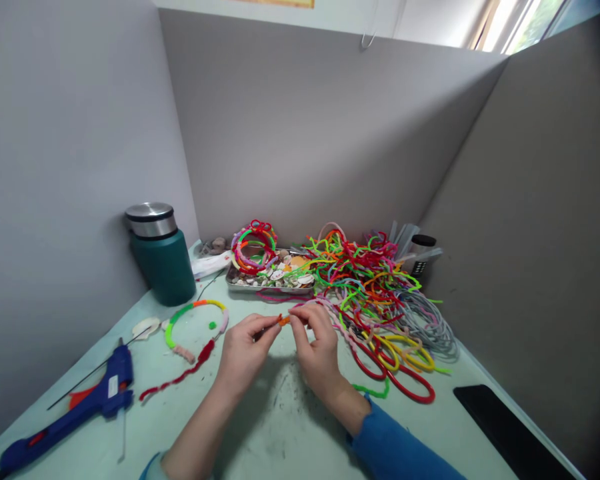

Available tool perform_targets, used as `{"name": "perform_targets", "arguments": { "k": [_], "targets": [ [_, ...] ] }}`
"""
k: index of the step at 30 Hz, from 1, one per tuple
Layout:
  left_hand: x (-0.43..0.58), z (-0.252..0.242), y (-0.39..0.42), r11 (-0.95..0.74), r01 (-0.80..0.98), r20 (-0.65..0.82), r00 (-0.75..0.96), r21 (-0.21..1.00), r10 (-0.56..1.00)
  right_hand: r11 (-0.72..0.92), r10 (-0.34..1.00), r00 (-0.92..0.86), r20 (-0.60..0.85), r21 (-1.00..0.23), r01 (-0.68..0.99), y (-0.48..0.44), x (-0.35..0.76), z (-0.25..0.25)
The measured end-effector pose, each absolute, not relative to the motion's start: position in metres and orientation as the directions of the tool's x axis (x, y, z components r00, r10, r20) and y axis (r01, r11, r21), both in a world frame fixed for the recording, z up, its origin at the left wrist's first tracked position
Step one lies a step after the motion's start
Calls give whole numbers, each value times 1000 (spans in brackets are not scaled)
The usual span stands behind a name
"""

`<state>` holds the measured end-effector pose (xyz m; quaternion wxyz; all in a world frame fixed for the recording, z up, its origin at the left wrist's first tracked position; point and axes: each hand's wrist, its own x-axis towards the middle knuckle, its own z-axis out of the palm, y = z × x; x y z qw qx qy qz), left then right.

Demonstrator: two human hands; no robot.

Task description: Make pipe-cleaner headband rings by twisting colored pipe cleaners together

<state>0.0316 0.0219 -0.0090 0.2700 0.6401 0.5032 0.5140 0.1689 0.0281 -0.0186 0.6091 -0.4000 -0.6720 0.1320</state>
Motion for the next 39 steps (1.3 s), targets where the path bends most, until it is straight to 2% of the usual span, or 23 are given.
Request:
{"name": "perform_targets", "arguments": {
  "k": [5, 13, 20, 39],
  "targets": [
    [34, -6, 19, -381, 464, 426, 9, 799, 905, 653, 661, -51, 749, -539, 532, 29, 171, -19],
    [34, -8, 17, -374, 594, 428, 55, 712, 902, 672, 646, -142, 751, -469, 573, 27, 169, -19],
    [33, -7, 16, -379, 602, 420, 79, 703, 904, 708, 592, -202, 780, -382, 594, 24, 170, -19],
    [34, -6, 17, -391, 442, 422, 29, 808, 906, 642, 703, 2, 712, -635, 430, 22, 161, -25]
  ]
}}
